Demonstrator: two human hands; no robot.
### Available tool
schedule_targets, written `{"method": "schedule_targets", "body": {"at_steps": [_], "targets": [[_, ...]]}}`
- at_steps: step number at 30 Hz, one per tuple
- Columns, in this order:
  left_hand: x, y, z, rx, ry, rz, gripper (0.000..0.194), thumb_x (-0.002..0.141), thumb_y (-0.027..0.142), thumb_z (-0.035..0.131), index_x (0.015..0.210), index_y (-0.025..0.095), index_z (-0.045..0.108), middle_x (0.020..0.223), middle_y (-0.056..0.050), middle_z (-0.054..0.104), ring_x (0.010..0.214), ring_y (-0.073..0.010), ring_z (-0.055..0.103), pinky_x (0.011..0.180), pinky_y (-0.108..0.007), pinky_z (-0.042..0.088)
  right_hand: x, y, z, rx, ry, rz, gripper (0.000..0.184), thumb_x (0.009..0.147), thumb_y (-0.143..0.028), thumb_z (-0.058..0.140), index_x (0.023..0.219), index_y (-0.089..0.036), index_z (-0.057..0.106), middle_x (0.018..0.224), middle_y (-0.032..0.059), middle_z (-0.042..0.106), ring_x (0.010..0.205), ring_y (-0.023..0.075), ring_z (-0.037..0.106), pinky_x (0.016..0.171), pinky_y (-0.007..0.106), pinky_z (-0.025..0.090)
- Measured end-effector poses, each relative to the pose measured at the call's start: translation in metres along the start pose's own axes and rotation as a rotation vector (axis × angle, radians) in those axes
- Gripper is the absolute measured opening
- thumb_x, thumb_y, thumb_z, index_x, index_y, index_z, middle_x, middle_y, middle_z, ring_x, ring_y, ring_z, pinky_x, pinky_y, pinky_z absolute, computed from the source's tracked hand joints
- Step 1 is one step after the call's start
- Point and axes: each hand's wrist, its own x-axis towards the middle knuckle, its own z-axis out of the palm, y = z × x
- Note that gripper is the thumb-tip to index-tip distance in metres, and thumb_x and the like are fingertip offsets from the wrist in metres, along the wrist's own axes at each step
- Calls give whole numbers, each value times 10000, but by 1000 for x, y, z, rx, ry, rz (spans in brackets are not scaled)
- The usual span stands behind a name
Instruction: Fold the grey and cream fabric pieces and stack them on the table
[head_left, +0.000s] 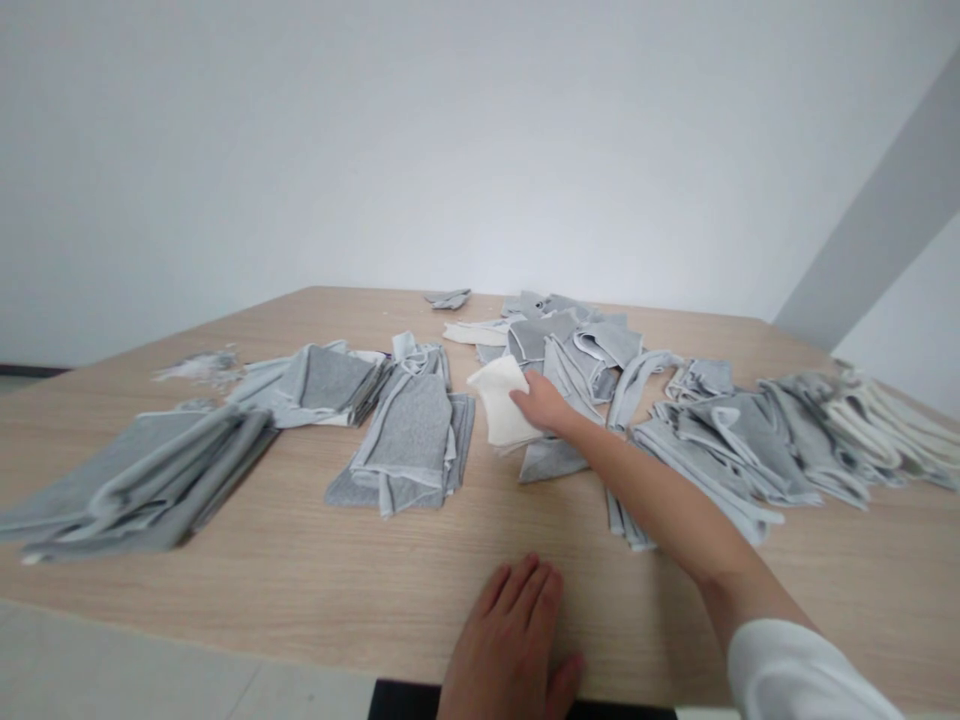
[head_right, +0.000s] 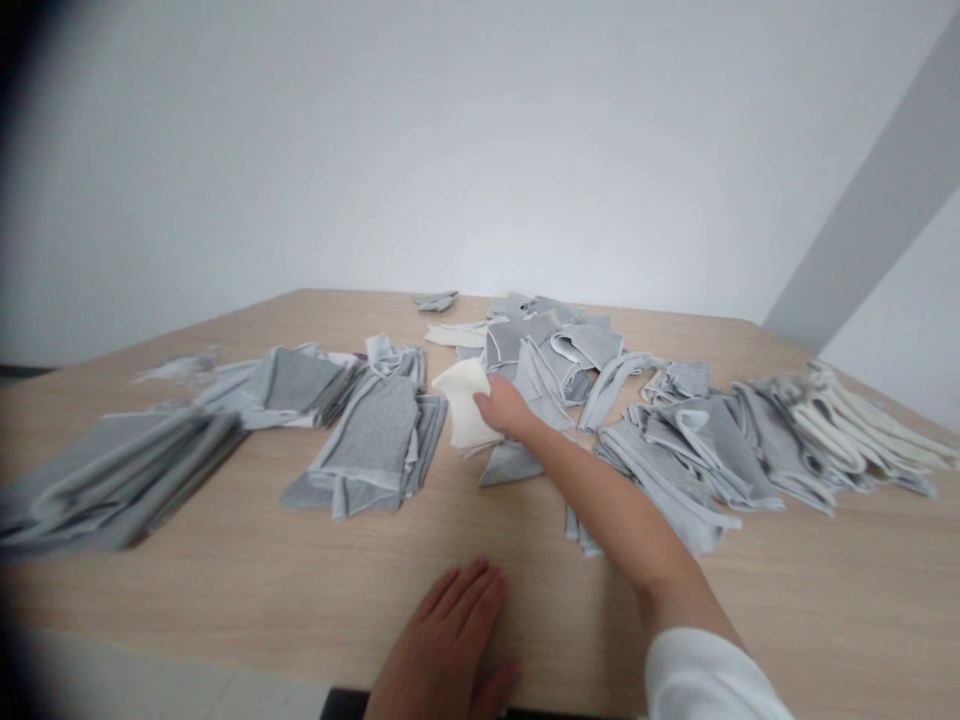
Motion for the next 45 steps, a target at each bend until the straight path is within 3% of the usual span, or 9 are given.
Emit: {"method": "schedule_targets", "body": {"at_steps": [4,8,17,25,31,36,41,43,45], "targets": [[-1,0,1,-1,-2,-8,563,830,540,555,1259,177,565,1293,-51,631,1185,-261,587,996,-422,496,-8,8,-46,68,162,-51,295,857,-312,543,1075,-127,616,1065,118,672,986,245,605,913,378,471],[-2,-1,4,9,-3,-7,571,825,551,557,1262,183,556,1303,-49,624,1190,-259,583,997,-421,495,-25,46,-96,130,340,8,377,846,-378,505,1107,-124,604,1057,113,686,929,230,629,825,358,510],[-3,-6,4,91,-63,88,629,796,442,612,1326,130,476,1330,-107,596,1211,-286,558,989,-443,488,-110,178,-173,-10,562,583,401,784,-295,524,1063,-36,651,875,202,703,824,277,683,662,326,524],[-3,-7,9,110,-22,105,644,788,431,625,1334,131,460,1318,-110,603,1217,-275,548,995,-432,481,-136,235,-170,-230,466,858,426,694,-281,607,961,38,702,924,317,669,1015,424,617,815,449,483],[-2,-8,9,168,21,139,628,789,431,613,1327,139,468,1304,-101,615,1195,-263,567,975,-408,490,-121,234,-180,-281,477,702,462,818,-364,488,1037,-9,687,958,268,686,901,325,649,725,357,476],[1,-12,11,247,117,202,579,807,469,593,1272,133,511,1235,-83,660,1121,-246,616,914,-383,523,-105,232,-194,-343,488,577,482,931,-396,366,1173,-63,616,1091,200,676,984,257,626,787,305,476],[3,-10,8,267,122,216,580,798,486,599,1255,136,523,1223,-73,668,1105,-237,626,907,-370,529,-107,240,-192,-410,346,695,292,908,-349,572,1025,-94,649,1016,144,670,914,206,639,804,332,506],[3,-9,7,274,117,207,577,796,484,604,1251,137,528,1222,-71,669,1105,-238,626,907,-372,531,-114,240,-186,-441,316,759,300,898,-367,601,1041,-105,632,1028,111,655,907,195,638,811,370,522],[3,-8,6,276,122,207,579,794,486,606,1245,130,531,1218,-76,670,1105,-243,626,903,-377,534,-121,237,-180,-480,329,805,371,888,-394,593,1055,-64,627,1027,167,648,927,247,642,797,404,520]]}}
